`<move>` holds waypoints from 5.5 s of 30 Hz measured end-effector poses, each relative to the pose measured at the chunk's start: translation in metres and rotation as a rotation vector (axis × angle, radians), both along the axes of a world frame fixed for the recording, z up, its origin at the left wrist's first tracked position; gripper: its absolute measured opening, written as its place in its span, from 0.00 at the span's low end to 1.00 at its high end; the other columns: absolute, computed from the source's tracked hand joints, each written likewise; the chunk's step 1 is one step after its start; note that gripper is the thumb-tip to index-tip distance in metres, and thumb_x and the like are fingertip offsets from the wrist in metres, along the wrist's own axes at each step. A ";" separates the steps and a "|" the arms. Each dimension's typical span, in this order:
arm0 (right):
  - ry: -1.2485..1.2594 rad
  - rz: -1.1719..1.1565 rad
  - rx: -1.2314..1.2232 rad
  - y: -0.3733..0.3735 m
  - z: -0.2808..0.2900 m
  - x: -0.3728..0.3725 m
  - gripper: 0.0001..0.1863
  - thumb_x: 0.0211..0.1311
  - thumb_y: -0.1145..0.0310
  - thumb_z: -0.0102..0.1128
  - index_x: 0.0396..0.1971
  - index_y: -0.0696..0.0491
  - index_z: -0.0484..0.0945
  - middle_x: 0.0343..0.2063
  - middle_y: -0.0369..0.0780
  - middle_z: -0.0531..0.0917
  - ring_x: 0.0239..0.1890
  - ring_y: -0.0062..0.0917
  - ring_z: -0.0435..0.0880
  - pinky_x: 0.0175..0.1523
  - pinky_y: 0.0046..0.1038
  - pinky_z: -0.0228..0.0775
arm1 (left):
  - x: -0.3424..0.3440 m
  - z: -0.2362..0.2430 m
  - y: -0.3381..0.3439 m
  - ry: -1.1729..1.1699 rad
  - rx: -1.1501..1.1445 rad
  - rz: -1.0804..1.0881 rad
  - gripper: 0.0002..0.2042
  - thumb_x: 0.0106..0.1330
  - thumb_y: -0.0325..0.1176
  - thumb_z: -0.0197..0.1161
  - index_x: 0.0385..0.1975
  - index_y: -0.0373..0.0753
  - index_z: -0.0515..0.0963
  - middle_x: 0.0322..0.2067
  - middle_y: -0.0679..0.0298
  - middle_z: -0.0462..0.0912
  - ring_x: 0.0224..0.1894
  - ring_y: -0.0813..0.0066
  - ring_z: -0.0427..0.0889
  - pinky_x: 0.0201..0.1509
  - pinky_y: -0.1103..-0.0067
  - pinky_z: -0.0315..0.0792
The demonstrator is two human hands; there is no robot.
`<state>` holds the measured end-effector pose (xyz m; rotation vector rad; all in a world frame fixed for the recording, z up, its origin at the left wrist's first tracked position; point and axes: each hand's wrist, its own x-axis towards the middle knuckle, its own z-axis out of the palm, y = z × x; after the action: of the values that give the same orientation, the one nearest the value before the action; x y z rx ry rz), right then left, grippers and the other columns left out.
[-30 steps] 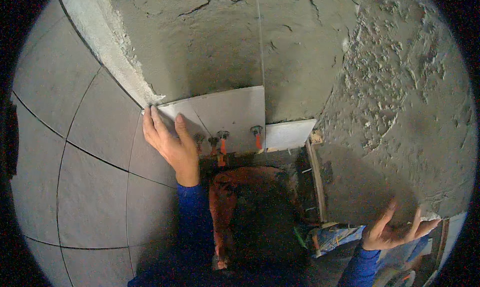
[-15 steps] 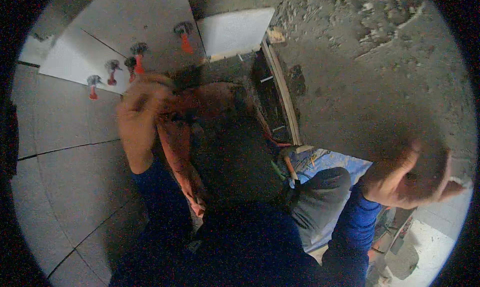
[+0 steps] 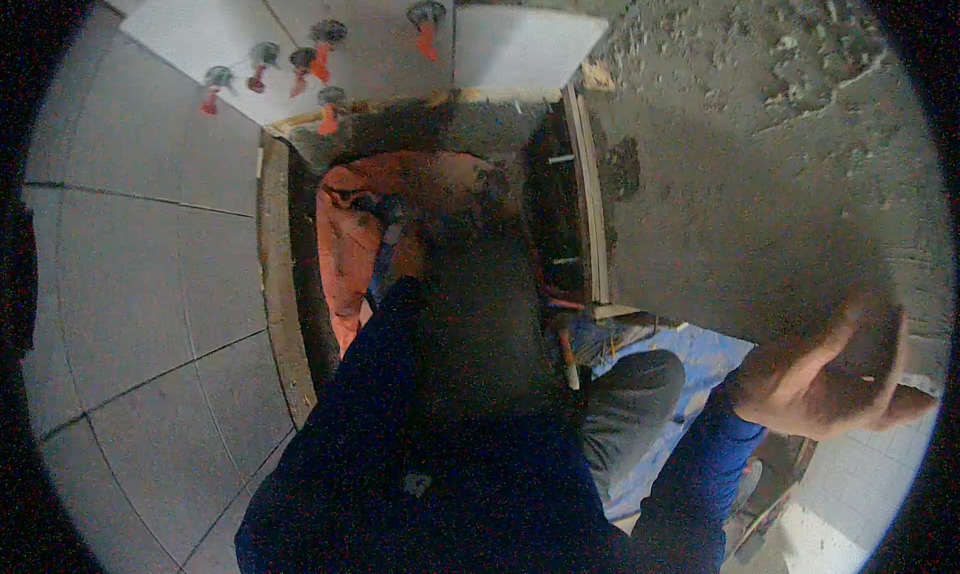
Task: The person installs white wall tiles on a cemented wall using a notched trowel to apply adhesive, places tiles with red leveling clips, and taps them with a green rubber mallet to secure them.
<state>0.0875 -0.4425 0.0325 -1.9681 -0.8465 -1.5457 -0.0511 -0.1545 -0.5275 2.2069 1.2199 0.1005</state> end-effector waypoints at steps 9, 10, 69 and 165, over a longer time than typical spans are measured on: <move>0.678 0.464 -0.398 0.074 -0.042 -0.077 0.22 0.60 0.74 0.66 0.56 0.54 0.78 0.55 0.48 0.80 0.60 0.47 0.76 0.62 0.41 0.70 | -0.020 0.346 -0.003 -1.125 -0.710 -0.040 0.10 0.68 0.24 0.64 0.48 0.38 0.76 0.47 0.63 0.82 0.46 0.75 0.82 0.51 0.76 0.78; 0.807 0.536 -0.288 0.105 -0.058 -0.072 0.20 0.62 0.70 0.67 0.54 0.57 0.79 0.56 0.49 0.79 0.55 0.43 0.79 0.58 0.35 0.72 | -0.020 0.375 -0.006 -1.222 -0.740 -0.121 0.10 0.69 0.24 0.62 0.48 0.38 0.76 0.48 0.62 0.82 0.47 0.73 0.82 0.54 0.75 0.77; 0.715 0.504 0.065 0.359 -0.040 -0.050 0.13 0.64 0.64 0.61 0.25 0.57 0.77 0.21 0.52 0.81 0.27 0.51 0.82 0.32 0.47 0.71 | 0.040 0.571 0.161 -0.743 0.853 0.068 0.10 0.62 0.34 0.68 0.43 0.50 0.87 0.36 0.61 0.78 0.43 0.58 0.80 0.46 0.63 0.76; 2.068 1.659 0.812 0.374 -0.030 -0.030 0.12 0.75 0.59 0.53 0.30 0.48 0.73 0.20 0.29 0.70 0.19 0.17 0.67 0.20 0.22 0.55 | 0.034 0.550 0.167 -1.027 -1.073 0.064 0.19 0.73 0.49 0.59 0.33 0.38 0.83 0.22 0.69 0.79 0.20 0.82 0.74 0.20 0.80 0.66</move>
<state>0.0578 -0.0685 0.0029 -0.6276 -0.2926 1.0277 -0.0171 0.0127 0.0221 0.9152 0.5063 0.4250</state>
